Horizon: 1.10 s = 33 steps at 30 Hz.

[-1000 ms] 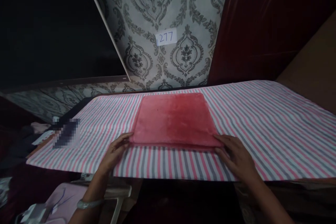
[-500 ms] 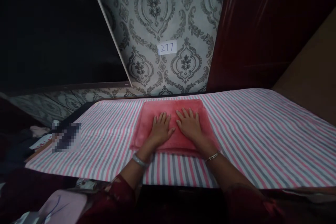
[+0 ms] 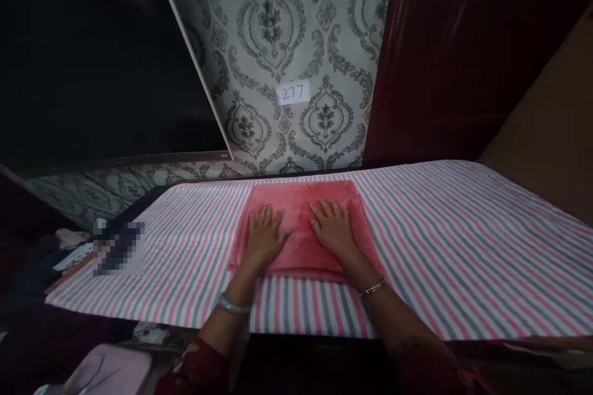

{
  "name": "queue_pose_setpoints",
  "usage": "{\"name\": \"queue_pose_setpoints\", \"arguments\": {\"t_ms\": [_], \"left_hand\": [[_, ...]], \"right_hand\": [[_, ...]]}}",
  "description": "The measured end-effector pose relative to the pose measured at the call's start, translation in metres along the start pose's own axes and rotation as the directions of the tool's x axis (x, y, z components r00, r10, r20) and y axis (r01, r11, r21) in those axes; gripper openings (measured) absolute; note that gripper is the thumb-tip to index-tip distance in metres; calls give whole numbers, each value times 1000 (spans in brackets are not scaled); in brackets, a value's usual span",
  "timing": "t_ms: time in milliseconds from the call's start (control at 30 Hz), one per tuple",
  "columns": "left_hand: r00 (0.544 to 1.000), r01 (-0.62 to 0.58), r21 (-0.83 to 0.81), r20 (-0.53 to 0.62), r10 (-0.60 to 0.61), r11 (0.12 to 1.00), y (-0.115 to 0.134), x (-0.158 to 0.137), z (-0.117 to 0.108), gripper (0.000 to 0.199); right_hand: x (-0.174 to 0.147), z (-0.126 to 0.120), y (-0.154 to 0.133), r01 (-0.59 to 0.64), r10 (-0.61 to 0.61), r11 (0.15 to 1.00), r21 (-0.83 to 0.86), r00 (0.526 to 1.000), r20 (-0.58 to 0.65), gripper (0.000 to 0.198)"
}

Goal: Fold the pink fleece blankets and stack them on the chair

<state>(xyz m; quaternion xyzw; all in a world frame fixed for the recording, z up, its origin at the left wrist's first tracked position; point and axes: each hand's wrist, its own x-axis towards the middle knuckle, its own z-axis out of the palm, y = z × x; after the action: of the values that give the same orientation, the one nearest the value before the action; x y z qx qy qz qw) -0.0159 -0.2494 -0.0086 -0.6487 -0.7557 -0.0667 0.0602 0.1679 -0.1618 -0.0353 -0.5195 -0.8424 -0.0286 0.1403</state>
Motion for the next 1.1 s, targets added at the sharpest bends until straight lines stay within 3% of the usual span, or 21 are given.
{"name": "queue_pose_setpoints", "arguments": {"t_ms": [133,300,433,567,700,867,1100], "left_hand": [[979,187,67,65,-191,980,-29,-12,-9,70],[948,268,73,157,-277,960,-47,-4,-26,72],[980,145,38,131,-148,989,-35,47,-51,67],[988,39,-33,153,-34,999,-5,112,-64,66],[993,80,4,89,-80,997,9,140,-35,64],[995,100,26,-15,-100,995,2,130,13,62],[992,125,-40,2,-125,991,-2,132,12,62]], "right_hand": [[0,-2,-1,-9,7,999,32,999,34,53],[6,-13,1,-23,11,994,108,995,104,54],[41,-47,4,-83,56,981,175,987,152,42],[89,-73,5,-165,161,972,167,986,41,44],[105,-51,13,-270,271,951,151,963,16,48],[93,-1,32,-313,309,941,129,950,52,49],[95,11,40,-276,280,949,151,960,-1,51]]}}
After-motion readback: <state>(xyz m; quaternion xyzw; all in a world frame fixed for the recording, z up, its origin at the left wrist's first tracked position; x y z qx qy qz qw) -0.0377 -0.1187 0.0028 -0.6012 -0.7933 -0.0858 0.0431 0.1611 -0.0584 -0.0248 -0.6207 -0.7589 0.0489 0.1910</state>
